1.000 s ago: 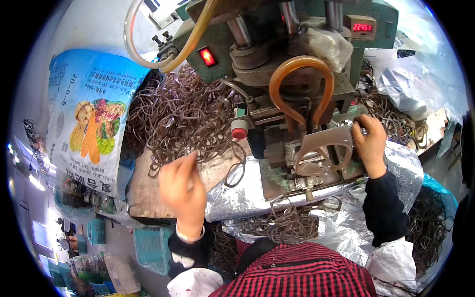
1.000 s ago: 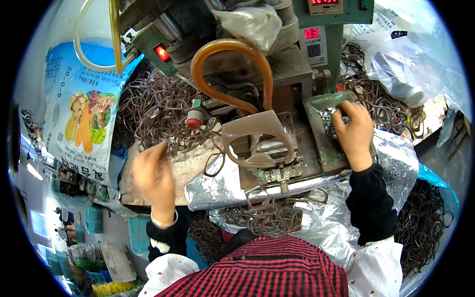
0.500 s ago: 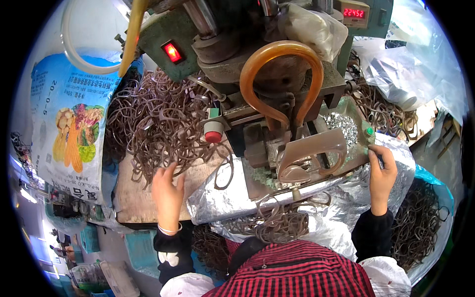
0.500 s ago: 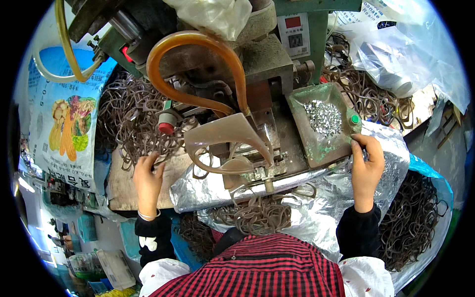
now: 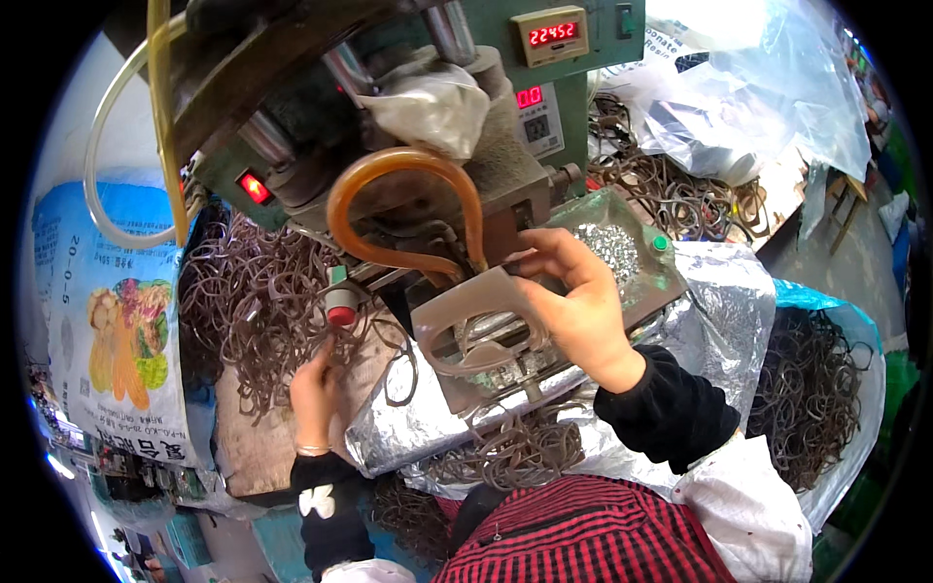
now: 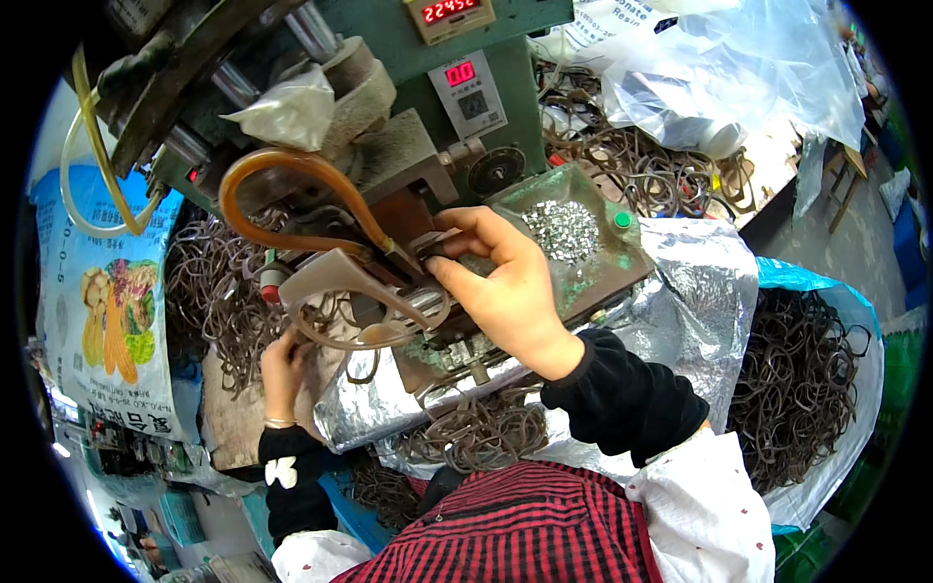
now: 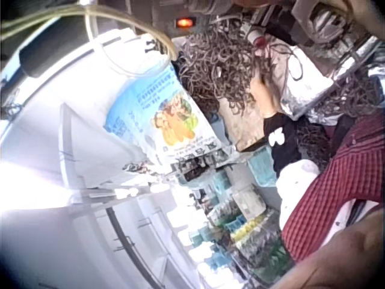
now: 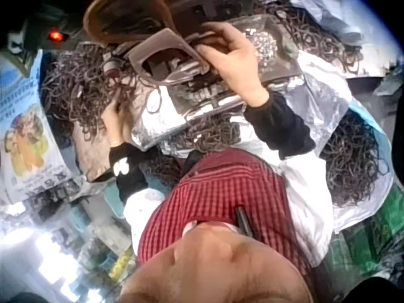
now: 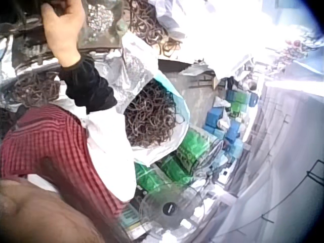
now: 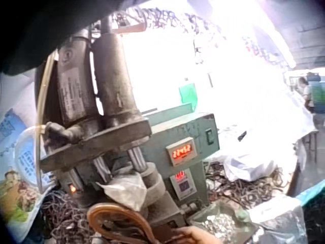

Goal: The person repeatedly places metal rings into a press machine, operates the lever to press them, and removes the finished pieces. The person also picks up small metal components from a tray and places them into the machine during the process.

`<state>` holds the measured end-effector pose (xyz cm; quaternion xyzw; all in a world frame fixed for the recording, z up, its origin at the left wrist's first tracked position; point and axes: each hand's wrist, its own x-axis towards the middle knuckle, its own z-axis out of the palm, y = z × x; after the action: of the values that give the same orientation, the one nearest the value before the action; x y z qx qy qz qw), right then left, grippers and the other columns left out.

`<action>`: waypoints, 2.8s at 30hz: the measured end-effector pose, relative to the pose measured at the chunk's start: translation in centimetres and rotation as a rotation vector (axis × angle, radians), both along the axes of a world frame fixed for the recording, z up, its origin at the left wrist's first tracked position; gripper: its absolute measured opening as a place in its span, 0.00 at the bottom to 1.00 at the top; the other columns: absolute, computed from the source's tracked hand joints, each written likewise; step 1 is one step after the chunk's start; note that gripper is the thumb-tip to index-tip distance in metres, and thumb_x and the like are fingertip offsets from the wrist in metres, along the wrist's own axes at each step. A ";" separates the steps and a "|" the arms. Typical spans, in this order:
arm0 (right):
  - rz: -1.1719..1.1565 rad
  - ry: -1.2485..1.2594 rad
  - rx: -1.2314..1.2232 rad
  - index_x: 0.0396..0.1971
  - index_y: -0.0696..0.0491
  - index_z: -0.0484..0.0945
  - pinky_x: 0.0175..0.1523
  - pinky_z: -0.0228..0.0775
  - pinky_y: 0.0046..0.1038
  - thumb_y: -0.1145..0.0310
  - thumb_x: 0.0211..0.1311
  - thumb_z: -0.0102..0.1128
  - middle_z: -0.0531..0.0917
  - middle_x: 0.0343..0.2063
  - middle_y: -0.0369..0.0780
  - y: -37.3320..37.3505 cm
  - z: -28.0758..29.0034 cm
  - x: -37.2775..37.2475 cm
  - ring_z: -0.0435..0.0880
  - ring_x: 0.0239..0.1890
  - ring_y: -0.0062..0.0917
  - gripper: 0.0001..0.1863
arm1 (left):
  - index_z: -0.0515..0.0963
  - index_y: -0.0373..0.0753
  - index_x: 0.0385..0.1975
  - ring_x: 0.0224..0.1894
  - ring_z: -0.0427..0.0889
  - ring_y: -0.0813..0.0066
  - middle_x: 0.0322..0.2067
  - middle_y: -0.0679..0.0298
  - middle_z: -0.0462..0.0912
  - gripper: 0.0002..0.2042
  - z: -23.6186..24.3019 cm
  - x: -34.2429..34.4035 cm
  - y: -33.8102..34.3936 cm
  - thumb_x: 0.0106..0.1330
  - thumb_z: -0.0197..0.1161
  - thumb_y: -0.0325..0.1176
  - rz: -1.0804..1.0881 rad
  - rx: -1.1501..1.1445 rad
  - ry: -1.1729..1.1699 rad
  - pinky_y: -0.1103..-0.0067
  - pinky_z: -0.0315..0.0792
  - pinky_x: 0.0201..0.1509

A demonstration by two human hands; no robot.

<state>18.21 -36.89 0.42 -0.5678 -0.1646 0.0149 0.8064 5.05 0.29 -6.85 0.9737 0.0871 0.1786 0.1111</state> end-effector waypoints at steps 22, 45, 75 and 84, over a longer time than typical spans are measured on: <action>-0.584 -0.543 -1.256 0.37 0.51 0.81 0.51 0.75 0.44 0.69 0.49 0.68 0.80 0.48 0.45 -7.3 -6.8 4.4 0.71 0.62 0.43 0.12 | 0.85 0.38 0.44 0.27 0.76 0.67 0.33 0.61 0.82 0.25 9.1 5.5 -21.7 0.41 0.65 0.15 -0.598 0.055 -0.777 0.76 0.69 0.28; -0.536 -0.430 -0.835 0.41 0.59 0.83 0.49 0.73 0.23 0.74 0.63 0.63 0.87 0.37 0.39 -12.2 -10.5 8.3 0.83 0.40 0.21 0.09 | 0.84 0.38 0.44 0.37 0.82 0.66 0.39 0.59 0.84 0.16 11.0 0.2 -13.8 0.54 0.70 0.22 -0.582 0.074 -0.664 0.75 0.76 0.38; -0.375 -0.420 -0.630 0.39 0.58 0.84 0.44 0.72 0.27 0.81 0.55 0.63 0.86 0.33 0.40 -9.6 -1.9 -3.0 0.83 0.37 0.28 0.11 | 0.81 0.27 0.46 0.24 0.73 0.82 0.26 0.64 0.79 0.12 8.1 -16.0 -8.3 0.69 0.55 0.24 0.065 -0.943 0.035 0.85 0.65 0.27; -0.025 -0.090 -0.046 0.50 0.61 0.75 0.49 0.72 0.22 0.79 0.57 0.65 0.83 0.38 0.39 0.8 -0.3 -0.5 0.82 0.42 0.19 0.19 | 0.77 0.32 0.53 0.29 0.78 0.79 0.33 0.60 0.82 0.13 2.1 -0.7 -13.2 0.70 0.57 0.21 0.116 -0.752 -0.876 0.85 0.71 0.28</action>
<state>17.67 -36.08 0.09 -0.5885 -0.1932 -0.0168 0.7849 4.40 -12.91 -4.77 0.6962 0.1439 0.5276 0.4651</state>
